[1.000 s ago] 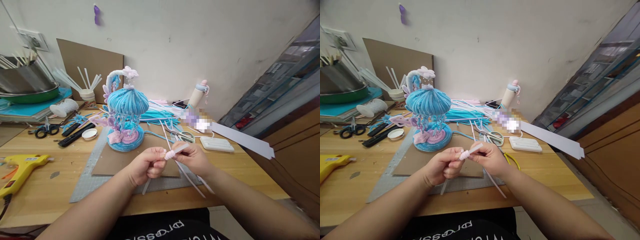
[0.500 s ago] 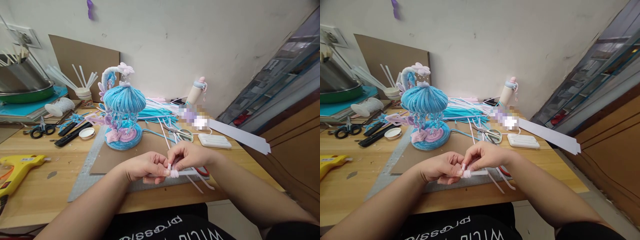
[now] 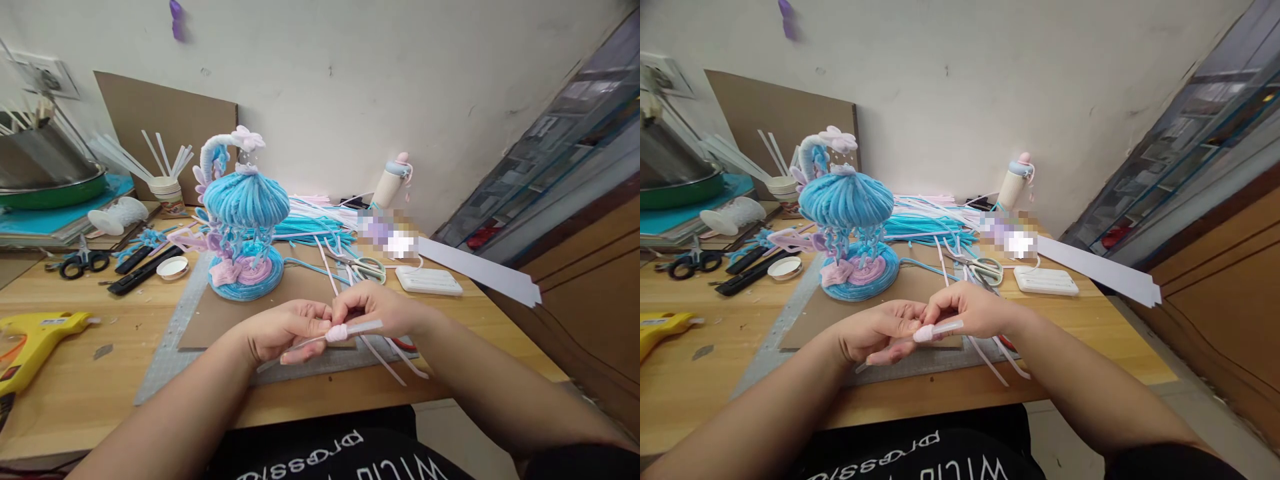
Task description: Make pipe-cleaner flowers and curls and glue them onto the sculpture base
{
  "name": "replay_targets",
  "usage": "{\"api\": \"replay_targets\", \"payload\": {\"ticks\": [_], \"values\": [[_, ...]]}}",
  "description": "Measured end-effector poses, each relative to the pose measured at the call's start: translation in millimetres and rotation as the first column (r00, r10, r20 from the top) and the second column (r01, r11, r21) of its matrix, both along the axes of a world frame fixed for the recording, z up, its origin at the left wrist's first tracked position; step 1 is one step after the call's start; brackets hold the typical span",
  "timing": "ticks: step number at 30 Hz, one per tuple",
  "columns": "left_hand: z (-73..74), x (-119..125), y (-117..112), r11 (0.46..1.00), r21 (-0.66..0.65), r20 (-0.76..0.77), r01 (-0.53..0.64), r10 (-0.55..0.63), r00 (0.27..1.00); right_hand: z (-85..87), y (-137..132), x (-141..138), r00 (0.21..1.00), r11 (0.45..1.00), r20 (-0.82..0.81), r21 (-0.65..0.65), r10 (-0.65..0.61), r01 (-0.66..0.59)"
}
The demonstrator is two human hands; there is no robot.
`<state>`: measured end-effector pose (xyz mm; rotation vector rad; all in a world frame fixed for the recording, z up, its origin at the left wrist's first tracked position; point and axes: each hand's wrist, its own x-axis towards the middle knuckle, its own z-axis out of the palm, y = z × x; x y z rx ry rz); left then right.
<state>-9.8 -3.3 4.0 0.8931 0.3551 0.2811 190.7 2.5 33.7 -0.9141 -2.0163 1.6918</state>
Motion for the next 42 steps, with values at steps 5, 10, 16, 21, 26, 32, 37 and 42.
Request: {"api": "replay_targets", "payload": {"ticks": [5,10,16,21,26,32,37,42], "values": [[-1.4,6.2,-0.2,0.959,0.119,0.039,-0.257,0.254,0.966,-6.5,1.7,-0.3,0.98,0.98,-0.121,-0.142,-0.157,0.14],[-2.0,14.8,-3.0,0.789,0.386,-0.033,-0.479,0.53,0.847,-18.1,6.8,-1.4,0.963,0.899,-0.078,-0.385,-0.256,0.208],[0.5,12.9,-1.5,0.755,0.4,0.029,-0.52,0.557,0.83,-14.2,0.9,-9.2,0.927,0.61,-0.204,-0.792,-0.313,0.032],[-0.6,11.6,0.7,0.719,0.428,0.074,-0.547,0.576,0.814,-11.2,-2.6,-14.2,0.883,0.376,-0.242,-0.923,-0.402,-0.082],[-2.1,13.6,-0.7,0.705,0.455,0.043,-0.544,0.592,0.804,-18.7,-7.9,-21.4,0.871,0.478,-0.206,-0.878,-0.447,0.038],[-3.2,13.3,-1.3,0.777,0.33,-0.077,-0.536,0.588,0.805,-28.9,-12.2,-27.8,0.883,0.89,-0.114,-0.022,-0.455,0.456],[-3.6,10.8,1.7,0.834,0.172,-0.115,-0.524,0.545,0.831,-27.4,-11.7,-21.4,0.948,0.502,0.13,0.864,-0.292,0.037],[-1.7,11.0,1.9,0.794,0.28,-0.101,-0.539,0.583,0.806,-18.1,-6.2,-20.9,0.938,0.885,0.037,0.346,-0.345,0.312]]}}
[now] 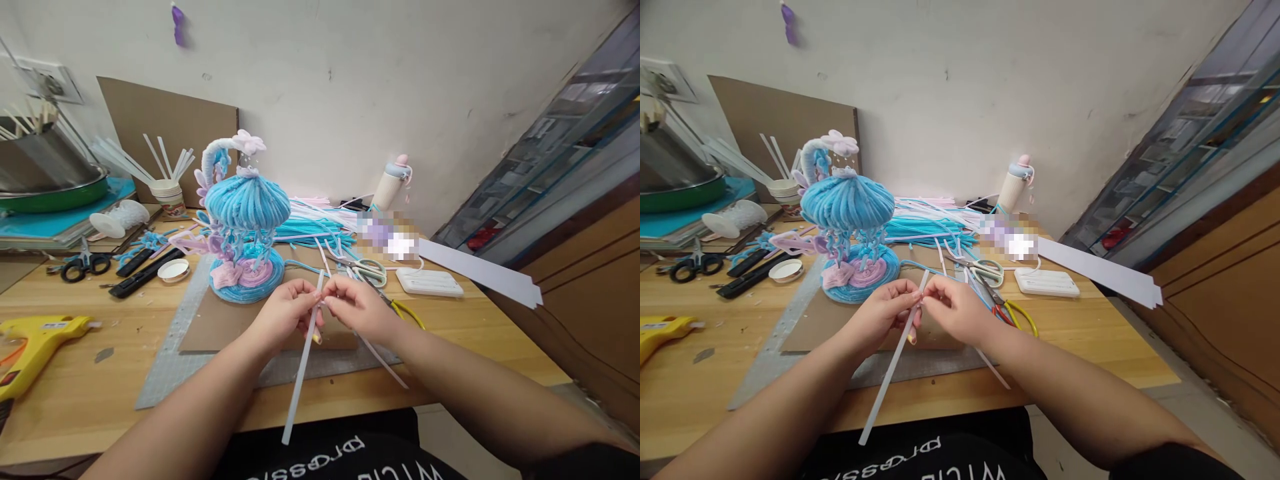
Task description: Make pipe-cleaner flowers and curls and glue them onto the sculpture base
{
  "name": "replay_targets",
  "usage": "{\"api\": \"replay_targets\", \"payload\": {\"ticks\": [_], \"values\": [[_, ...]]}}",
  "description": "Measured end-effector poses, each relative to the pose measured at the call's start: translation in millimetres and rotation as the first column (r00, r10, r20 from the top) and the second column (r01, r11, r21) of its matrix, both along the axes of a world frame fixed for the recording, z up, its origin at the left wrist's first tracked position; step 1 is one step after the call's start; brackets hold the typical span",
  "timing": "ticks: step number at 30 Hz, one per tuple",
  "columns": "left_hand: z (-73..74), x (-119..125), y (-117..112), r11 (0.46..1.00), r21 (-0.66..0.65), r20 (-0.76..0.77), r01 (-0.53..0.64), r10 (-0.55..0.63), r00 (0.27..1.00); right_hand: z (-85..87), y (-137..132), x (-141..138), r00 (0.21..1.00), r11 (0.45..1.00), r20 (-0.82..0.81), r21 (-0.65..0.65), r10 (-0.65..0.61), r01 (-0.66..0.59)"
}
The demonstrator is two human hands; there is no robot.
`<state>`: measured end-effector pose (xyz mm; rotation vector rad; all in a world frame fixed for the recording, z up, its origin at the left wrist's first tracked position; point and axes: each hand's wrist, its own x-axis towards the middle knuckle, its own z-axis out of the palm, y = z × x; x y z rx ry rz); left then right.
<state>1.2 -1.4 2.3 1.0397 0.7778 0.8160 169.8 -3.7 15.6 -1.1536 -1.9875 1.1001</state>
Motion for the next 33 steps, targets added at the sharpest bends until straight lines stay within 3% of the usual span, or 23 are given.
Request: {"api": "replay_targets", "payload": {"ticks": [1,2,4,6,8,10,11,12,14,15,16,17,19,20,21,22,24,25,26,27,29,31,33], "values": [[-0.1,0.3,-0.3,1.0,0.023,-0.015,0.001,-0.001,1.0,1.3,2.4,0.5,0.997,0.965,-0.08,-0.262,-0.009,-0.013],[-0.4,0.7,-0.6,0.999,0.039,-0.026,0.004,-0.003,1.0,2.0,5.1,1.5,0.988,0.866,-0.151,-0.495,-0.013,-0.064],[-1.0,1.3,-0.9,0.998,0.07,-0.051,0.004,-0.001,0.999,2.0,10.6,4.4,0.955,0.588,-0.295,-0.779,-0.034,-0.219],[-1.0,1.9,-1.1,0.996,0.09,-0.071,0.008,-0.002,0.998,1.2,14.3,7.1,0.907,0.368,-0.408,-0.863,-0.104,-0.346],[-0.2,2.5,-1.4,0.994,0.106,-0.071,0.014,-0.006,0.997,1.1,14.9,7.5,0.874,0.275,-0.456,-0.873,-0.166,-0.403],[0.7,3.0,-2.0,0.993,0.114,-0.055,0.011,-0.005,0.998,1.7,12.5,5.3,0.875,0.291,-0.451,-0.873,-0.175,-0.392],[0.8,3.0,-2.5,0.994,0.112,-0.047,0.01,-0.005,0.999,2.0,10.5,3.5,0.885,0.351,-0.437,-0.863,-0.159,-0.363],[0.7,3.0,-2.9,0.994,0.105,-0.04,0.012,-0.008,0.999,2.0,8.4,1.8,0.902,0.452,-0.411,-0.835,-0.131,-0.315],[-0.6,2.5,-3.3,0.998,0.067,-0.022,0.017,-0.016,1.0,0.8,4.7,-0.6,0.953,0.755,-0.3,-0.633,-0.036,-0.171],[-1.6,2.0,-3.1,0.999,0.031,-0.006,0.021,-0.021,1.0,-0.4,3.5,-0.7,0.979,0.902,-0.205,-0.419,0.02,-0.106],[-2.7,1.5,-2.7,1.0,-0.012,0.012,0.028,-0.028,1.0,-1.9,2.9,-0.1,0.994,0.987,-0.082,-0.141,0.073,-0.084],[-3.8,0.9,-2.1,0.998,-0.057,0.028,0.034,-0.033,0.999,-3.6,2.9,1.2,0.992,0.982,0.061,0.152,0.106,-0.114],[-5.1,0.0,-0.4,0.991,-0.127,0.046,0.048,-0.043,0.998,-6.6,3.8,4.7,0.939,0.776,0.33,0.566,0.095,-0.277],[-5.3,-0.2,0.5,0.988,-0.144,0.045,0.051,-0.045,0.998,-7.5,4.5,6.1,0.908,0.668,0.414,0.658,0.066,-0.349],[-5.4,-0.1,1.2,0.988,-0.147,0.041,0.046,-0.04,0.998,-8.0,5.2,7.0,0.89,0.608,0.454,0.695,0.043,-0.384],[-5.4,0.2,1.6,0.99,-0.137,0.038,0.033,-0.028,0.999,-8.0,5.8,7.2,0.892,0.618,0.452,0.692,0.032,-0.373],[-6.1,1.6,1.8,0.995,-0.096,0.028,-0.001,0.004,1.0,-7.2,6.6,5.5,0.937,0.807,0.343,0.536,0.061,-0.249],[-6.9,2.5,1.6,0.998,-0.066,0.022,-0.02,0.022,1.0,-6.7,7.0,4.1,0.964,0.924,0.252,0.343,0.083,-0.169],[-8.2,3.4,1.4,0.999,-0.033,0.015,-0.037,0.037,0.999,-6.3,7.5,2.8,0.984,0.991,0.146,0.08,0.099,-0.112],[-9.8,4.2,1.1,0.999,0.0,0.007,-0.047,0.047,0.999,-6.1,8.2,1.9,0.995,0.973,0.022,-0.212,0.097,-0.091],[-13.2,5.5,0.8,0.998,0.056,-0.013,-0.042,0.043,0.999,-6.2,10.2,1.5,0.979,0.761,-0.2,-0.631,0.029,-0.151],[-15.6,5.9,0.7,0.996,0.087,-0.037,-0.017,0.021,0.999,-6.3,12.8,3.0,0.942,0.561,-0.331,-0.79,-0.048,-0.249],[-16.1,5.9,0.6,0.995,0.098,-0.048,0.003,0.002,0.999,-5.8,15.2,4.9,0.914,0.445,-0.39,-0.841,-0.109,-0.306]]}}
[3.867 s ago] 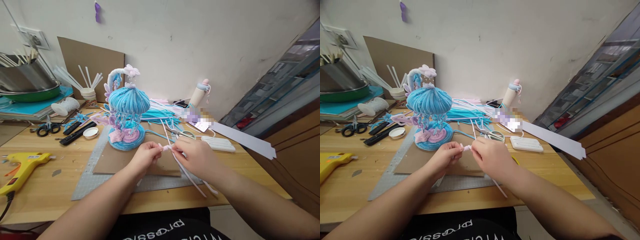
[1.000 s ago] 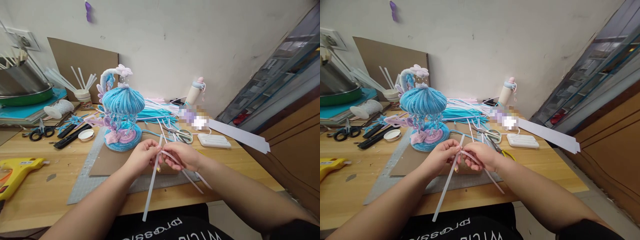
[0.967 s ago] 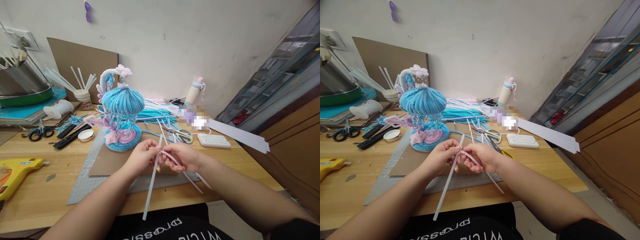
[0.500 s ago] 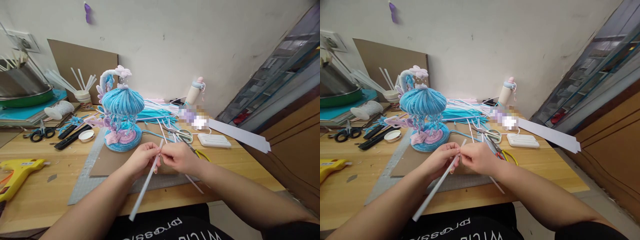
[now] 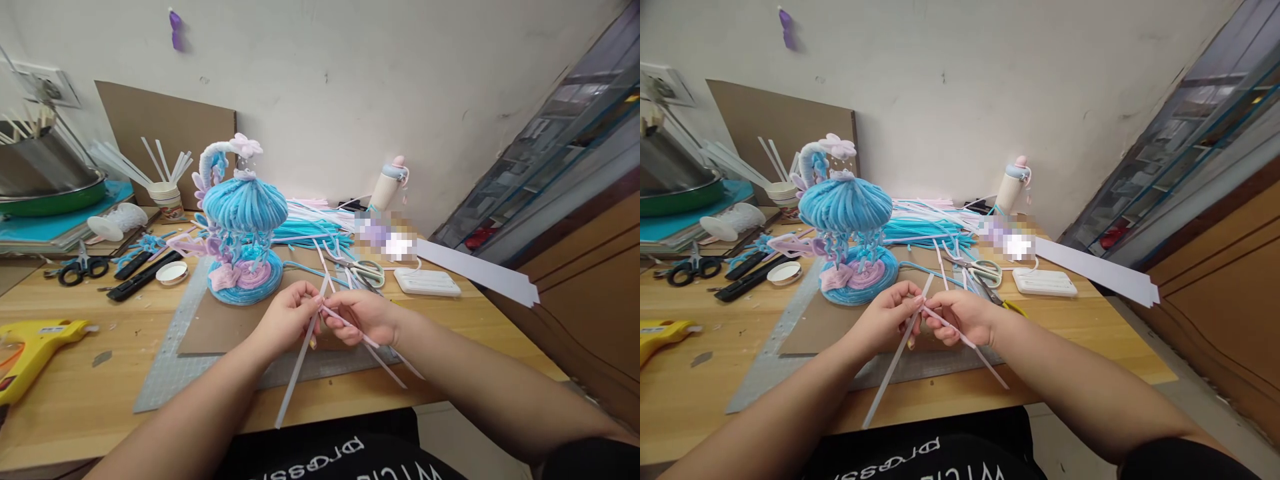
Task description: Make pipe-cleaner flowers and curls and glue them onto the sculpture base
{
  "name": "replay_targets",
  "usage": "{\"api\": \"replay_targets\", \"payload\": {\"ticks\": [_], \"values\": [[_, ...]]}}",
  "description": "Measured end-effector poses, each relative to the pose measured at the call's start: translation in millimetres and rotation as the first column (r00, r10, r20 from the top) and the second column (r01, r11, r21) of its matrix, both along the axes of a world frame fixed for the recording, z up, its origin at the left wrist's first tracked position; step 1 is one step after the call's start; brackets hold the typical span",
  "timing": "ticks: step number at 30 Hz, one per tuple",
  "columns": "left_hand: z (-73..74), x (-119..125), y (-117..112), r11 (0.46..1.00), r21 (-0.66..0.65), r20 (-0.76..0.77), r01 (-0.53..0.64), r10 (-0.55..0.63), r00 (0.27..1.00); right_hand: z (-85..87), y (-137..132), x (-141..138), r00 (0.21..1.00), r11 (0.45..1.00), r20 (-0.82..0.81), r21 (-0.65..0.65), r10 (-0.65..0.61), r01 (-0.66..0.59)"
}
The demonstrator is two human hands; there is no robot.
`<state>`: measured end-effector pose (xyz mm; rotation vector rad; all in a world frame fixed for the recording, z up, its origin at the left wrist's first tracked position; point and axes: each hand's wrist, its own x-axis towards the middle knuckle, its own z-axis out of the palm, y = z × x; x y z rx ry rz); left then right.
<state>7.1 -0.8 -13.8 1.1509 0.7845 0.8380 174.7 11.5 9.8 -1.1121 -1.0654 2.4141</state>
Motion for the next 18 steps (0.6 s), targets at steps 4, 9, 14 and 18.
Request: {"api": "replay_targets", "payload": {"ticks": [4,9,14,18], "values": [[3.5,-0.1,-1.5,1.0,0.028,0.022,0.008,-0.008,1.0,2.0,0.4,-1.3,0.998,0.998,-0.039,-0.039,-0.05,0.049],[5.0,0.1,-2.6,0.999,0.032,0.033,0.026,-0.027,0.999,-1.0,-9.8,-10.3,0.98,0.946,0.003,0.261,-0.198,0.191],[8.8,-1.1,-1.8,0.995,-0.103,0.116,0.011,0.001,0.993,-6.3,-16.4,-10.7,0.914,0.36,0.112,0.932,-0.39,0.039],[13.9,-1.7,-3.3,0.983,-0.18,0.155,0.032,-0.004,0.988,-8.7,-11.6,-9.1,0.832,0.4,0.038,0.889,-0.553,0.225]]}}
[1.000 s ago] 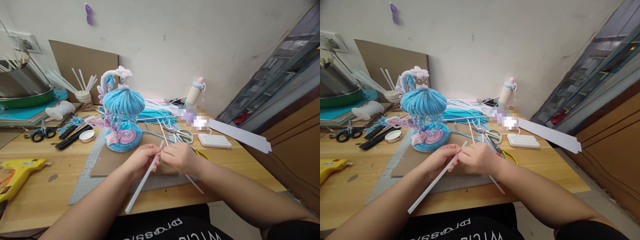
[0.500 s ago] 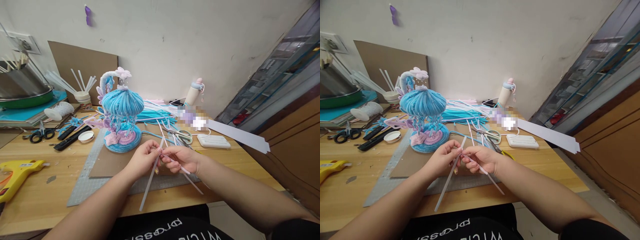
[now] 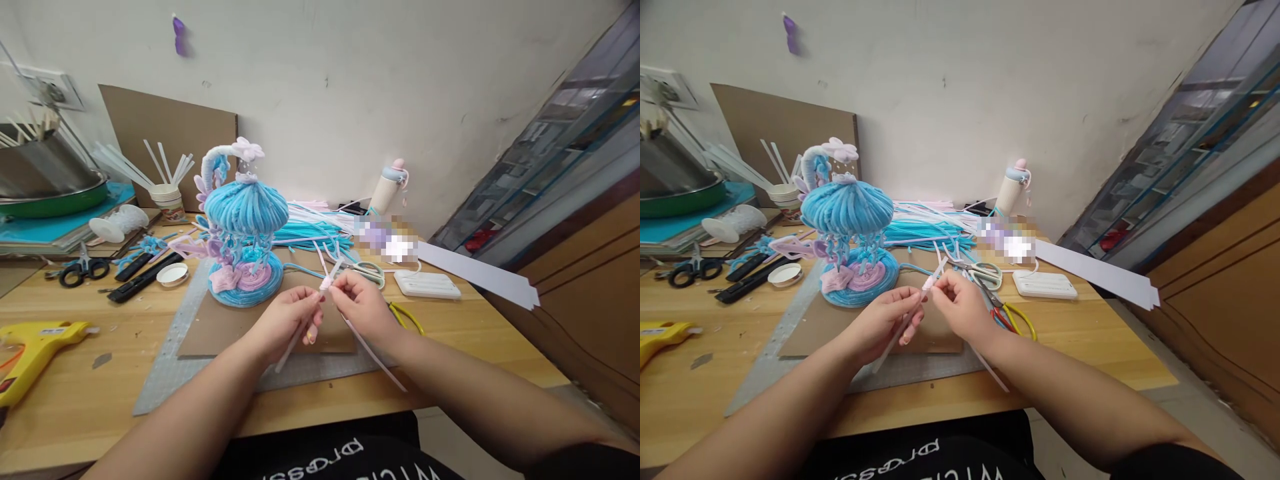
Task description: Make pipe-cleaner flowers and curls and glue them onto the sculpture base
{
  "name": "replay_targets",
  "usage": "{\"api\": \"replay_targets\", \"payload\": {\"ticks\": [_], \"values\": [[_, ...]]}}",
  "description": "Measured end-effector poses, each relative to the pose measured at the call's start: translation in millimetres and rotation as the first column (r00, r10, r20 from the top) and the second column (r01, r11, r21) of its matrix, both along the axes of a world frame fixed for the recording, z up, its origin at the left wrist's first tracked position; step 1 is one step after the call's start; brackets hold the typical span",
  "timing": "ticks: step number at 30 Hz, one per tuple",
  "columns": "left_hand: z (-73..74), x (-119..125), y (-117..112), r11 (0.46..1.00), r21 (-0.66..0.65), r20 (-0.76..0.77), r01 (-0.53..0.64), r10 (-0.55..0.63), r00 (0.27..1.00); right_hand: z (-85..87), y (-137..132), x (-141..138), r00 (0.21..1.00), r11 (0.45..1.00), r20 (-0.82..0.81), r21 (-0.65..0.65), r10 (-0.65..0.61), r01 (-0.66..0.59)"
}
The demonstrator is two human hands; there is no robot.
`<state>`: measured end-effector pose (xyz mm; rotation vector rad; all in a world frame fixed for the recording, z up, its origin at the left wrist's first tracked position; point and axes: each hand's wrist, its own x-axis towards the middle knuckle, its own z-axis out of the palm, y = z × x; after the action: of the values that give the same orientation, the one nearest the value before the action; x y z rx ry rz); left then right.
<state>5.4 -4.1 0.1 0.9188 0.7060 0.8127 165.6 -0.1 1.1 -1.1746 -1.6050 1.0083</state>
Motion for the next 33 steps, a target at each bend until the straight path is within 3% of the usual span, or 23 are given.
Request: {"api": "replay_targets", "payload": {"ticks": [3,6,11,17,22,25,28,31,33], "values": [[0.0,0.0,-1.5,0.999,0.047,-0.067,-0.011,0.014,0.998,0.9,1.8,0.0,0.961,0.939,-0.271,-0.309,0.062,-0.148],[-0.7,-0.5,-2.4,0.996,0.083,-0.127,0.035,-0.025,0.992,4.5,-0.2,1.1,0.899,0.847,-0.425,-0.437,0.105,-0.305],[2.4,-1.2,-4.0,0.985,0.081,-0.237,0.153,-0.13,0.963,8.5,-3.2,5.0,0.884,0.812,-0.461,-0.483,0.083,-0.328],[6.9,-2.5,-3.7,0.986,0.065,-0.323,0.154,-0.125,0.938,0.4,3.8,9.2,0.873,0.795,-0.486,-0.513,0.042,-0.324],[3.4,-5.7,2.1,0.994,0.07,-0.409,0.081,-0.045,0.911,4.9,36.4,43.4,0.848,0.854,-0.529,-0.455,-0.032,-0.252],[-5.3,-7.0,6.6,0.978,0.2,-0.599,0.055,0.078,0.797,12.6,56.7,67.9,0.832,0.903,-0.551,-0.386,-0.065,-0.186],[-15.9,-8.1,10.9,0.89,0.454,-0.736,0.042,0.349,0.58,13.2,60.3,69.8,0.837,0.902,-0.546,-0.376,-0.033,-0.21],[-24.2,-9.2,15.1,0.782,0.614,-0.741,0.107,0.524,0.42,5.4,47.2,50.1,0.795,0.783,-0.603,-0.463,0.065,-0.416],[-27.4,-9.3,17.3,0.725,0.677,-0.704,0.13,0.586,0.402,-1.1,35.7,35.7,0.75,0.684,-0.654,-0.504,0.095,-0.527]]}}
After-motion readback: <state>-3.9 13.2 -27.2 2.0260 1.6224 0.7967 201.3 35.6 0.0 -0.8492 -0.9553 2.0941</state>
